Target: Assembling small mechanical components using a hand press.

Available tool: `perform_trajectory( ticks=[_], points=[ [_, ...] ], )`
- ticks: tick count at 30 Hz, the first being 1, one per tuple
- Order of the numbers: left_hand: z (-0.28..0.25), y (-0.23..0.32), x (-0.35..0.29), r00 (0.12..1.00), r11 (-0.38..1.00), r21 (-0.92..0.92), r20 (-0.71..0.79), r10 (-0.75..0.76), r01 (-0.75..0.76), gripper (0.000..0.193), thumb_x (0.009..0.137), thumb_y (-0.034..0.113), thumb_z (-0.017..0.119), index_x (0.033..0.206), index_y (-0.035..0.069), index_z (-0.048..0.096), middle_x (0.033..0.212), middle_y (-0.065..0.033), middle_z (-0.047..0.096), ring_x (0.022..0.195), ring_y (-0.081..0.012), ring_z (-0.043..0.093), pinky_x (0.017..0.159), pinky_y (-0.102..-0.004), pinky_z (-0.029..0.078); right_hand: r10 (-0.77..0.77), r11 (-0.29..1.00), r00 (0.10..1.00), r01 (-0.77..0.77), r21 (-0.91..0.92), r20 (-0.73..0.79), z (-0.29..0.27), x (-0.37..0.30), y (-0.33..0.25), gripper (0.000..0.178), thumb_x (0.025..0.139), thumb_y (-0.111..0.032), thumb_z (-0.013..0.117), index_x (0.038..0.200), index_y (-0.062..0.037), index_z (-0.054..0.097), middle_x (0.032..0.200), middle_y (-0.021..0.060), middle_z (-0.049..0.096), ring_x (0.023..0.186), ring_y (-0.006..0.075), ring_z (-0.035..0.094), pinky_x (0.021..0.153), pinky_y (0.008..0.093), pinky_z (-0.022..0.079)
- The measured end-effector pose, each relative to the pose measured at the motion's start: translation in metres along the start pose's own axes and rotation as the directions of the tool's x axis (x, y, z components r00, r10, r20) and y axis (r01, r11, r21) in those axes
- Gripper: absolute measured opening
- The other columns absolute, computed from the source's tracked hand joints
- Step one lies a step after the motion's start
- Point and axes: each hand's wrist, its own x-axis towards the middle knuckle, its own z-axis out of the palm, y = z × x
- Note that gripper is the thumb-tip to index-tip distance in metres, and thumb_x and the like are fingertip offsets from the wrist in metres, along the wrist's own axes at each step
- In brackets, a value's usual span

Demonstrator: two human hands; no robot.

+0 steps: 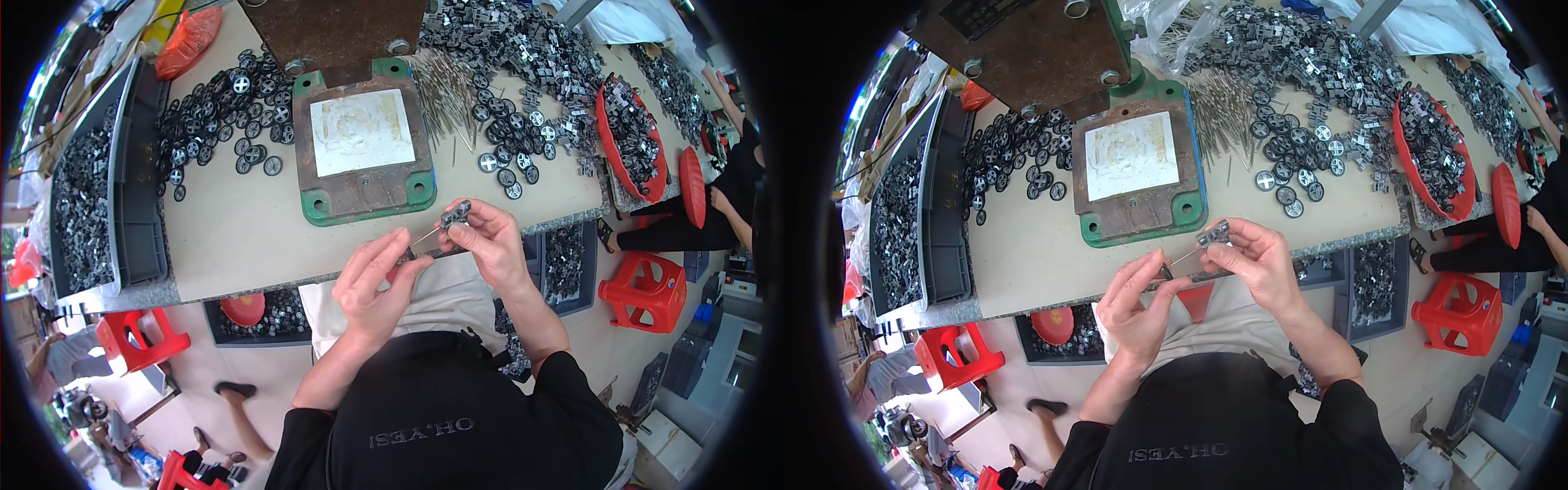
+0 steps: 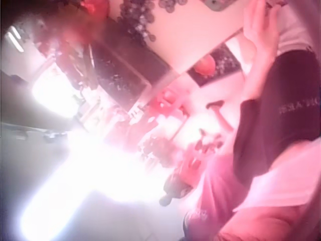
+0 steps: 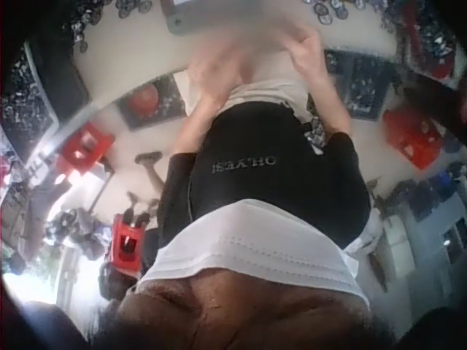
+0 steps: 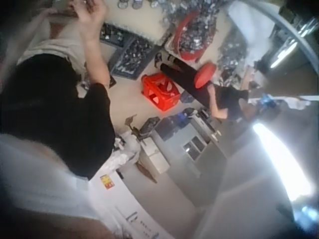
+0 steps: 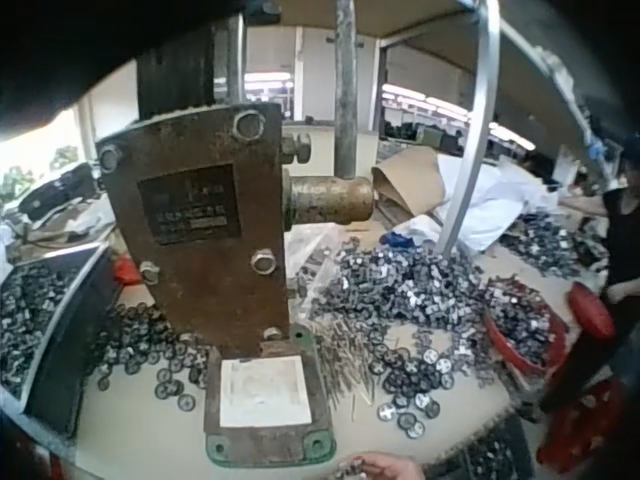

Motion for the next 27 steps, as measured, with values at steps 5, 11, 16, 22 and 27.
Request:
perform_trajectory(
  ticks=[5, 11, 16, 22, 27],
  points=[
    [0.003, -0.005, 0.004, 0.844, 0.665, -0.57, 0.097, -0.528, 0.482, 0.036, 0.065, -0.002, 0.074, 0.099, -0.001, 0.064, 0.093, -0.013, 0.063, 0.074, -0.0132, 0.062, 0.062, -0.0227, 0.051, -0.253, 0.913, 0.964, 0.267, -0.309, 0.087, 0.005, -0.002, 0.004, 0.02, 0.082, 0.004, 0.056, 0.102, 0.0051, 0.056, 0.093, 0.0088, 0.061, 0.085, 0.0114, 0.059, 0.075, 0.025, 0.05],
    [0.0, -0.015, 0.002, 0.809, 0.509, -0.661, 0.273, -0.521, 0.551, 0.035, 0.07, -0.011, 0.065, 0.104, -0.003, 0.06, 0.1, -0.015, 0.059, 0.077, -0.0157, 0.062, 0.07, -0.0245, 0.052, -0.29, 0.887, 0.948, 0.318, -0.334, 0.131, 0.002, 0.002, 0.004, 0.021, 0.081, 0.003, 0.057, 0.102, 0.0038, 0.057, 0.093, 0.0076, 0.061, 0.083, 0.0111, 0.06, 0.074, 0.0243, 0.051],
    [0.002, -0.003, -0.002, 0.971, 0.952, -0.19, 0.061, -0.231, 0.238, 0.035, 0.067, -0.01, 0.068, 0.101, -0.002, 0.062, 0.097, -0.0137, 0.06, 0.078, -0.0165, 0.062, 0.069, -0.025, 0.052, -0.039, 0.98, 0.998, 0.049, -0.192, 0.057, 0.001, 0.002, 0.001, 0.019, 0.082, 0.002, 0.056, 0.101, 0.005, 0.055, 0.091, 0.0119, 0.061, 0.081, 0.0155, 0.06, 0.072, 0.0268, 0.051],
    [0.005, -0.01, -0.002, 0.989, 0.949, -0.276, 0.02, -0.149, 0.149, 0.035, 0.065, -0.003, 0.073, 0.098, 0.0, 0.064, 0.096, -0.0122, 0.062, 0.073, -0.0126, 0.061, 0.058, -0.0213, 0.05, 0.004, 0.999, 0.991, 0.003, -0.054, 0.133, -0.011, 0.006, 0.003, 0.019, 0.082, -0.001, 0.058, 0.101, 0.0035, 0.056, 0.09, 0.0081, 0.062, 0.082, 0.0123, 0.061, 0.074, 0.0252, 0.051],
    [0.0, 0.001, -0.001, 0.886, 0.701, -0.552, 0.178, -0.429, 0.45, 0.037, 0.069, -0.012, 0.066, 0.105, -0.002, 0.06, 0.101, -0.0144, 0.06, 0.081, -0.0174, 0.062, 0.07, -0.0264, 0.052, -0.027, 0.996, 0.979, 0.009, 0.09, 0.201, -0.014, 0.0, 0.008, 0.019, 0.082, 0.0, 0.057, 0.101, 0.0033, 0.056, 0.09, 0.0077, 0.062, 0.081, 0.0128, 0.061, 0.074, 0.0253, 0.051]
  ],
)
